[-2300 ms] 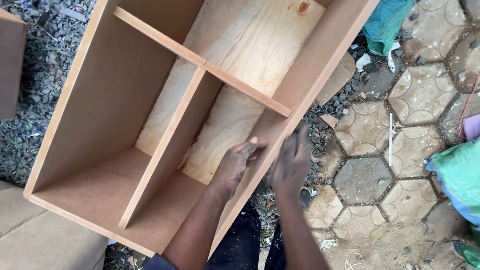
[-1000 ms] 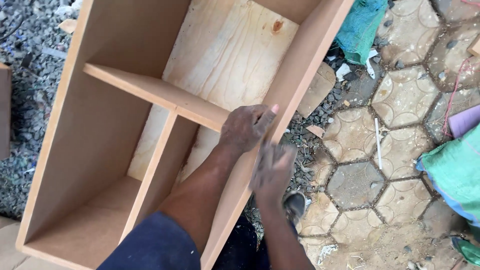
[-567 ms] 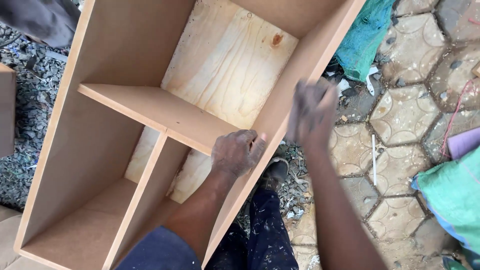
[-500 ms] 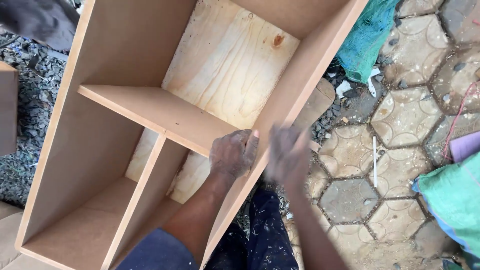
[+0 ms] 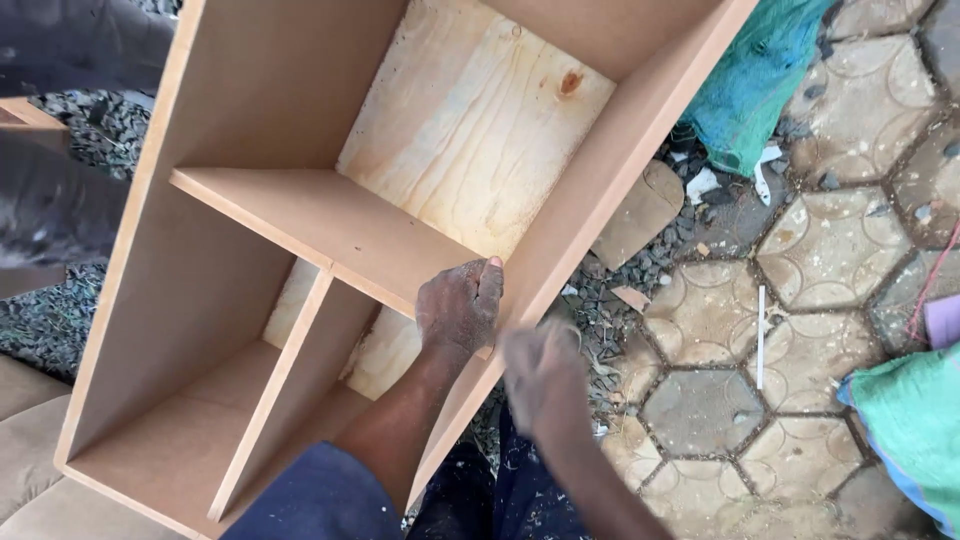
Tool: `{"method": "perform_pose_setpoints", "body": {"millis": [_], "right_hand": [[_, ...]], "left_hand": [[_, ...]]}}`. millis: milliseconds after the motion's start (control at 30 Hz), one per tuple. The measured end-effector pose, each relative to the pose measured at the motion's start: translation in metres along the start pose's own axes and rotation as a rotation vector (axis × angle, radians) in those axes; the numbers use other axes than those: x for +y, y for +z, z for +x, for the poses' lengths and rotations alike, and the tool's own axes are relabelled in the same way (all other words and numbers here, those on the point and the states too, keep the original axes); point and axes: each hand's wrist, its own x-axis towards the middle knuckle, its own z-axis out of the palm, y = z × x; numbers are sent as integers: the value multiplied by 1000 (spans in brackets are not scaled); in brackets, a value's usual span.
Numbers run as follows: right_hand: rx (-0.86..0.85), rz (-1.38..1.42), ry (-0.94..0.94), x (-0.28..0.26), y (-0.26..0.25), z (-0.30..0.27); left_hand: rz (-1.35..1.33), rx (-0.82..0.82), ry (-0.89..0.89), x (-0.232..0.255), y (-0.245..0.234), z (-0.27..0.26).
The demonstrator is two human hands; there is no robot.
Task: Sanding the edges and interior surfaces of a wooden shelf unit using a sanding block to smooth the wood.
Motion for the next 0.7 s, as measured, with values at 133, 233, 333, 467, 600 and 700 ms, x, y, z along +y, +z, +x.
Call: {"method": "perform_pose_setpoints", "body": {"millis": [133,233,333,467,600,700], "right_hand": [[-259,-18,276,-16,-20,6],[-44,118,289,-33,-54,68],[-25,93,292,-23,-42,49],[-382,-42,458,-6,6,-32],[-188,-23,202,-22,-40,37],[206,290,29,-27,-69,109]], "left_hand": [[-4,-53,-5,18,-21,-11],[-14,-104,23,28,-31,-22],[18,-131,11,15,-16,-19],[67,-124,-60,11,-7,-8],[76,-98,-58,5,0,-9],[86,-104,-5,16,-12,-14]]}}
